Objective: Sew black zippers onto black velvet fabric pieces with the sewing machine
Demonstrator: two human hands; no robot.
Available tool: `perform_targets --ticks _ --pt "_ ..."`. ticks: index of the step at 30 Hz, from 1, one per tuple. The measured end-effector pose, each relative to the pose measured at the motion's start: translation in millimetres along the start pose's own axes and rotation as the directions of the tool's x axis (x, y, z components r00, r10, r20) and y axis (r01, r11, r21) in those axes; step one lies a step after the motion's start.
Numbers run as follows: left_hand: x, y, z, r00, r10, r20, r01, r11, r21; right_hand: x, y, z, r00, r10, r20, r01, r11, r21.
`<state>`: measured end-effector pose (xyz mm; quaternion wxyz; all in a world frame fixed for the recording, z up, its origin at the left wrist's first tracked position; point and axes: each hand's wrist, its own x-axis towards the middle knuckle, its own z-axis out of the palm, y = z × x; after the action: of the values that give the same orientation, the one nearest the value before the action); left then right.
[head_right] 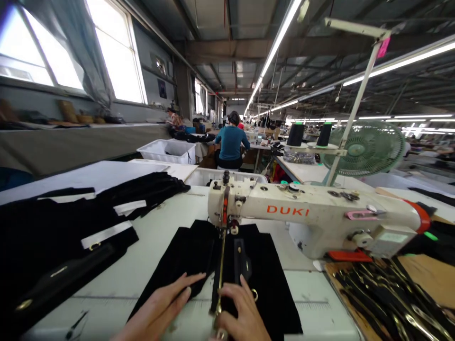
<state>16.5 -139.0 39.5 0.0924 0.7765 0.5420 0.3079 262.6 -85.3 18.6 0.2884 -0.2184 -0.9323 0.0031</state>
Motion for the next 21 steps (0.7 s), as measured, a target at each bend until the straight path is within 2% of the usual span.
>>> perform_targets --ticks 1,3,5,8,10,13,17,21 --pt "0.2 2.4 -1.5 0.999 -0.029 0.023 0.031 0.998 -0.062 -0.7 -3.9 -7.5 0.998 0.027 0.057 -0.03 0.998 0.062" --pt "1.0 4.6 -1.8 0.995 -0.068 0.067 0.077 0.987 -0.143 -2.0 -12.3 -16.0 0.995 0.086 0.045 -0.092 0.985 0.148" --pt "0.8 3.2 0.2 0.993 -0.062 0.101 0.077 0.984 -0.16 -4.7 -20.3 -13.8 0.981 0.188 -0.045 -0.179 0.971 0.156" --pt "-1.4 -1.4 4.0 0.992 0.02 0.124 -0.009 0.996 -0.093 -8.4 -28.1 -0.6 0.942 0.296 -0.158 -0.29 0.955 0.061" --pt "-3.5 -1.6 5.5 0.986 0.109 0.125 -0.112 0.993 0.02 -7.4 -30.2 4.6 0.946 0.277 -0.166 -0.279 0.96 0.009" --pt "-7.5 5.9 6.8 0.961 0.249 0.124 -0.271 0.938 0.215 -1.6 -30.7 2.9 0.971 0.186 -0.153 -0.19 0.982 -0.016" --pt "-13.9 17.9 13.0 0.937 0.332 0.111 -0.349 0.871 0.346 2.5 -28.4 -1.3 0.983 0.118 -0.138 -0.126 0.991 -0.05" --pt "-18.1 13.6 27.3 0.898 0.428 0.103 -0.428 0.793 0.432 3.0 -26.5 -2.4 0.989 0.122 -0.084 -0.122 0.992 0.005"
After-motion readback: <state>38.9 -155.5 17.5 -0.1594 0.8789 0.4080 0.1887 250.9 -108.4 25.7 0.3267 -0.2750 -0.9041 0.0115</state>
